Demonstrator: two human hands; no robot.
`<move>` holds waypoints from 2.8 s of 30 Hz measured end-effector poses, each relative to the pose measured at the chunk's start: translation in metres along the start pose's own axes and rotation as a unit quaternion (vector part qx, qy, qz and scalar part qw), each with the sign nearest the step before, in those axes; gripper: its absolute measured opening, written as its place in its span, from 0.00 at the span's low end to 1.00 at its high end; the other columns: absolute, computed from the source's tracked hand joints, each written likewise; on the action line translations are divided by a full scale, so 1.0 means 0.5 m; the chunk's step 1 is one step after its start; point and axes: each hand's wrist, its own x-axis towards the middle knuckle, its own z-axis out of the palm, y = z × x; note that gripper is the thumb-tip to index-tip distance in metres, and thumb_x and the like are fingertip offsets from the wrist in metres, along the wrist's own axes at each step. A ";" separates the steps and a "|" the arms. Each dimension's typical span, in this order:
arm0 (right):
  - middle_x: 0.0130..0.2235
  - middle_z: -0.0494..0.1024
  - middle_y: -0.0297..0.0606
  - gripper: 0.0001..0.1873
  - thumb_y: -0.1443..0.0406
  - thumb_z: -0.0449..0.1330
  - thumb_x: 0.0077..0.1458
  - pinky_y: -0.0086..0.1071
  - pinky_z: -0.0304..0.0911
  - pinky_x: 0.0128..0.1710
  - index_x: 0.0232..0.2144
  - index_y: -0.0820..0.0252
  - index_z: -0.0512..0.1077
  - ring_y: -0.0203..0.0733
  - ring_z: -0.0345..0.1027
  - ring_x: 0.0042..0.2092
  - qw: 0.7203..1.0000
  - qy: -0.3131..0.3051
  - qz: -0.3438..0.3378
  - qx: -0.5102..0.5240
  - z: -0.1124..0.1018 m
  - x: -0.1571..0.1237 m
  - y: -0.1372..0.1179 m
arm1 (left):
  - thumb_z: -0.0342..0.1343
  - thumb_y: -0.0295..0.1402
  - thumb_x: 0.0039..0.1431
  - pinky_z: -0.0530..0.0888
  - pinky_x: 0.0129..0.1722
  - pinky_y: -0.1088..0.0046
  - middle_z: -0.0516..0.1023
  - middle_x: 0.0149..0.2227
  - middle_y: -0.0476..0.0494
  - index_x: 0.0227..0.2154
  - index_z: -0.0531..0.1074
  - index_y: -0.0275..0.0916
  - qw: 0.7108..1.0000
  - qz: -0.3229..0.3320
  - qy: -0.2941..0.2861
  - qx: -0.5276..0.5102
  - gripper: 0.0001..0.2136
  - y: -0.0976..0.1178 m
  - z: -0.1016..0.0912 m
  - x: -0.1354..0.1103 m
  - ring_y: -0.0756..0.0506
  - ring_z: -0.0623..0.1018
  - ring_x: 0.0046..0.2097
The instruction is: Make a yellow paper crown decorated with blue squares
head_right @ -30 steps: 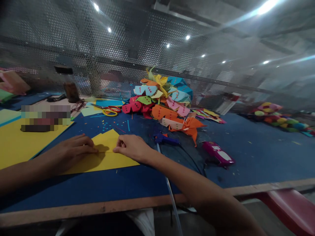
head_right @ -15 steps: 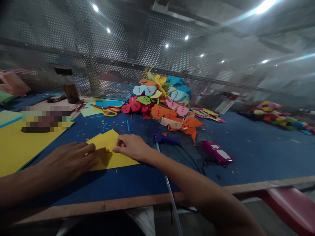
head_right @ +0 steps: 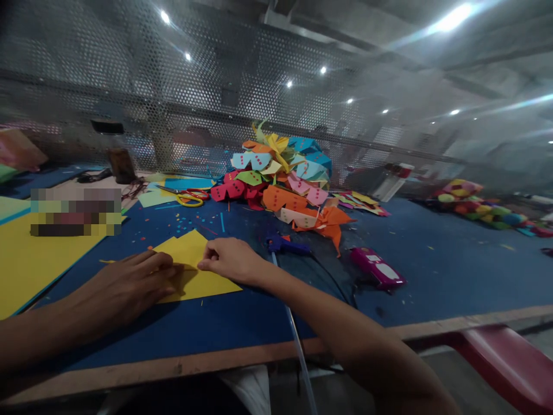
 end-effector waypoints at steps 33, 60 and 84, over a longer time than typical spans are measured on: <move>0.33 0.81 0.34 0.12 0.57 0.68 0.63 0.29 0.49 0.30 0.35 0.61 0.81 0.37 0.70 0.34 0.997 -0.048 0.028 -0.061 -0.028 -0.005 0.000 | 0.54 0.26 0.71 0.76 0.52 0.55 0.78 0.44 0.41 0.43 0.80 0.44 0.998 0.011 -0.060 0.015 0.10 0.007 -0.022 0.008 0.40 0.77 0.45; 0.37 0.84 0.37 0.15 0.55 0.65 0.64 0.29 0.51 0.31 0.40 0.60 0.84 0.39 0.73 0.36 0.993 -0.095 0.019 -0.075 -0.056 -0.006 0.015 | 0.54 0.27 0.71 0.77 0.51 0.58 0.78 0.43 0.41 0.52 0.79 0.44 0.999 0.002 -0.043 0.022 0.12 0.012 -0.024 0.011 0.41 0.78 0.42; 0.34 0.81 0.35 0.15 0.53 0.65 0.64 0.30 0.48 0.30 0.35 0.58 0.78 0.39 0.69 0.34 0.987 -0.096 0.049 -0.121 -0.064 -0.012 0.007 | 0.55 0.25 0.70 0.78 0.48 0.57 0.79 0.45 0.40 0.52 0.78 0.43 0.998 0.008 -0.056 0.027 0.13 0.008 -0.023 0.009 0.39 0.78 0.44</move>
